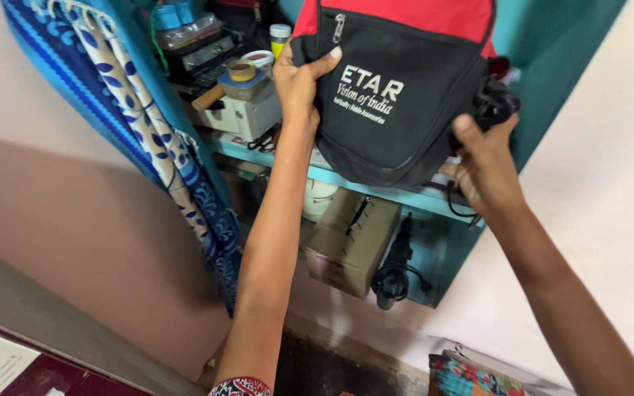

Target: The person assembles a corded drill by attaching the chuck and tightening it with a wrench. The person then places the drill and wrench on a shelf and puts a small bag on the bed.

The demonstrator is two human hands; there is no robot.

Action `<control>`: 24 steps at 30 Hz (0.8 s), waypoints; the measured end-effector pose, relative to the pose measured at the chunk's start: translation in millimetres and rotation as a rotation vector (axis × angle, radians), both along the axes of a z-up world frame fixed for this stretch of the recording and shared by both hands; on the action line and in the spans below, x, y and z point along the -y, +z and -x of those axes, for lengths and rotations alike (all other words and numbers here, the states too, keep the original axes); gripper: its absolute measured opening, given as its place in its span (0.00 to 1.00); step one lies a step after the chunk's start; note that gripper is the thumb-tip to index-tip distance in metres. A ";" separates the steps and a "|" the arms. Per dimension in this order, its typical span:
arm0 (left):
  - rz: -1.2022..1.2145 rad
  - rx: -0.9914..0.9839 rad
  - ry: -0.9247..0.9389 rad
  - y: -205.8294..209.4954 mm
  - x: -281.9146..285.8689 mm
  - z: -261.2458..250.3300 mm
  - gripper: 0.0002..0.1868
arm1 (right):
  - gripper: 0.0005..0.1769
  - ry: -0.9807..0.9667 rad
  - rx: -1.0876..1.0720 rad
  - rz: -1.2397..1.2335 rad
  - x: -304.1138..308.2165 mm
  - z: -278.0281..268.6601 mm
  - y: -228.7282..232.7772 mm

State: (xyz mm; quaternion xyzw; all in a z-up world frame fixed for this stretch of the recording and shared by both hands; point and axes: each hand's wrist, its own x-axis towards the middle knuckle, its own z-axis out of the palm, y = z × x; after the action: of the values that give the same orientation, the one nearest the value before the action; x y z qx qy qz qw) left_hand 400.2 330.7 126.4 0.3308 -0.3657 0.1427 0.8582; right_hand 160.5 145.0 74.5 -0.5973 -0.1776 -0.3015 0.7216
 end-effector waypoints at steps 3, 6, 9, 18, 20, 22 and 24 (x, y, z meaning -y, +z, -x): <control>0.025 -0.038 0.048 -6.7 -17.1 -3.0 0.20 | 0.58 0.004 -0.100 0.042 -5.1 -21.6 -8.5; -0.017 0.054 0.079 -4.8 -33.8 2.9 0.19 | 0.61 0.039 -0.196 0.050 -10.5 -38.0 -6.1; -0.120 0.095 0.050 -0.7 -45.9 15.2 0.23 | 0.58 0.052 -0.163 0.023 -17.9 -50.3 -6.0; -0.344 0.184 -0.121 1.4 -68.7 30.1 0.32 | 0.41 0.070 0.170 -0.285 -16.1 -77.8 -7.5; -0.258 0.084 -0.197 -7.1 -66.3 27.1 0.35 | 0.40 0.117 0.215 -0.288 -10.7 -81.2 -6.5; -0.125 0.094 -0.295 -14.6 -62.9 21.3 0.32 | 0.43 0.113 0.273 -0.253 -3.6 -83.3 -6.9; 0.057 0.210 -0.417 -22.0 -58.4 13.3 0.29 | 0.44 0.064 0.328 -0.234 5.6 -87.2 -7.7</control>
State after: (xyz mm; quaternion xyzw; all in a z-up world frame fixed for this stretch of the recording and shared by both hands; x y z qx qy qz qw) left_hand 387.0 389.1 104.4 0.2071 -0.5094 0.0062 0.8352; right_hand 247.8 139.4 66.8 -0.4462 -0.2755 -0.3902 0.7568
